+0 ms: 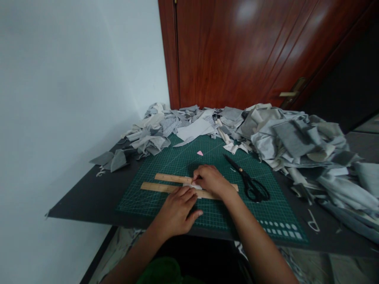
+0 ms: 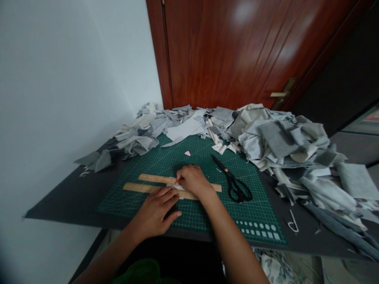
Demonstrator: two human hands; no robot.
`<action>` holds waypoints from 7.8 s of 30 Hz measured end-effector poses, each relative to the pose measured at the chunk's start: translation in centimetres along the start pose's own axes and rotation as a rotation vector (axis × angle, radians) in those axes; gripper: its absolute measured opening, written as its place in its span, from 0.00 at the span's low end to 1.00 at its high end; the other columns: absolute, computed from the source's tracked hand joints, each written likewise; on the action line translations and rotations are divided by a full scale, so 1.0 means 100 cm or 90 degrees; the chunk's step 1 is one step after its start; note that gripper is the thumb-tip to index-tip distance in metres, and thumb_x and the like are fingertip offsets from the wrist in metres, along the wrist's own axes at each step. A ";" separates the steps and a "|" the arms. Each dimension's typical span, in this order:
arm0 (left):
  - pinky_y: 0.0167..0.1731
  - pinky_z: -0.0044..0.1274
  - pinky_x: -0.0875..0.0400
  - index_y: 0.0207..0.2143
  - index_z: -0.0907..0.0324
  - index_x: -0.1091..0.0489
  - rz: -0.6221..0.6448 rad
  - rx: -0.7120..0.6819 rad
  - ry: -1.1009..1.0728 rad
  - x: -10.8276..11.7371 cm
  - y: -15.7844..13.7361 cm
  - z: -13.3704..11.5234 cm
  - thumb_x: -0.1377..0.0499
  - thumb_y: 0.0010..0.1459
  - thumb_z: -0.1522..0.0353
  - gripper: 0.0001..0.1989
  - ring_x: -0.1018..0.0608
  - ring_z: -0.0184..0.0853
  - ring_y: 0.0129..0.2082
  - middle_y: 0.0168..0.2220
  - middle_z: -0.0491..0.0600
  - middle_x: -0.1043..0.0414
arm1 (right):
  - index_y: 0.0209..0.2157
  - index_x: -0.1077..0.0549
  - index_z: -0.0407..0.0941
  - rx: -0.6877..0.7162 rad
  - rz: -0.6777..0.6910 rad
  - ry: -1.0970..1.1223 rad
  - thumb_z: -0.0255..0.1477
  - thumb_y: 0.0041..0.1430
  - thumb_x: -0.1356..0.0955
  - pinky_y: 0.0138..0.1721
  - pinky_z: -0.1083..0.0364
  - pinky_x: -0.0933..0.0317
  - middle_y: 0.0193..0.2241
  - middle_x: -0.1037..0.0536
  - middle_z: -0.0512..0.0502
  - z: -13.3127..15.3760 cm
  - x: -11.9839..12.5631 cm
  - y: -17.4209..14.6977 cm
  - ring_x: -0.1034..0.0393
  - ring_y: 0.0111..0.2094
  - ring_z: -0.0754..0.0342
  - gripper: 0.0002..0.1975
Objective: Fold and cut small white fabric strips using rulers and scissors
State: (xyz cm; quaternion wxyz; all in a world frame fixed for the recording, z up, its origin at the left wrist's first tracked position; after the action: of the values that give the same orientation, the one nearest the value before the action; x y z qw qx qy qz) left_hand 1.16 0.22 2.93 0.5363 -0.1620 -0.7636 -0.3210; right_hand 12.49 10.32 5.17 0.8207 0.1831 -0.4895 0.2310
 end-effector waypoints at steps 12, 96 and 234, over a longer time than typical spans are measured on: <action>0.54 0.43 0.31 0.45 0.57 0.27 -0.007 0.029 -0.063 0.005 0.005 0.000 0.38 0.64 0.62 0.11 0.25 0.49 0.54 0.50 0.53 0.23 | 0.29 0.24 0.43 0.035 -0.130 0.068 0.40 0.75 0.43 0.38 0.57 0.41 0.27 0.22 0.49 -0.015 0.010 0.012 0.29 0.32 0.55 0.26; 0.50 0.28 0.36 0.37 0.54 0.19 0.180 -0.035 -0.292 0.007 0.042 0.053 0.50 0.50 0.87 0.27 0.26 0.36 0.44 0.42 0.45 0.21 | 0.40 0.31 0.48 0.012 -0.338 0.519 0.35 0.69 0.34 0.42 0.52 0.32 0.37 0.22 0.47 -0.006 -0.010 -0.055 0.26 0.39 0.51 0.06; 0.51 0.27 0.34 0.43 0.50 0.18 0.113 0.022 -0.235 0.007 0.024 0.058 0.48 0.54 0.86 0.28 0.29 0.36 0.47 0.42 0.46 0.29 | 0.45 0.21 0.45 -0.024 -0.078 -0.217 0.29 0.66 0.31 0.47 0.48 0.41 0.46 0.19 0.40 -0.009 -0.006 -0.099 0.25 0.45 0.44 0.09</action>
State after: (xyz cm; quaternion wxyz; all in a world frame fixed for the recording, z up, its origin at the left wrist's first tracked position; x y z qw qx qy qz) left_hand -1.80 5.75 3.06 0.4160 -0.2756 -0.8372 -0.2238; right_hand 18.47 2.47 3.52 0.7416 0.2335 -0.6138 0.1371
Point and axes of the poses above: each hand's wrist, its own y-axis towards the middle knuckle, its own x-axis out of the back of the hand, z = x × y, the point moved 6 cm from there along y, towards the middle knuckle
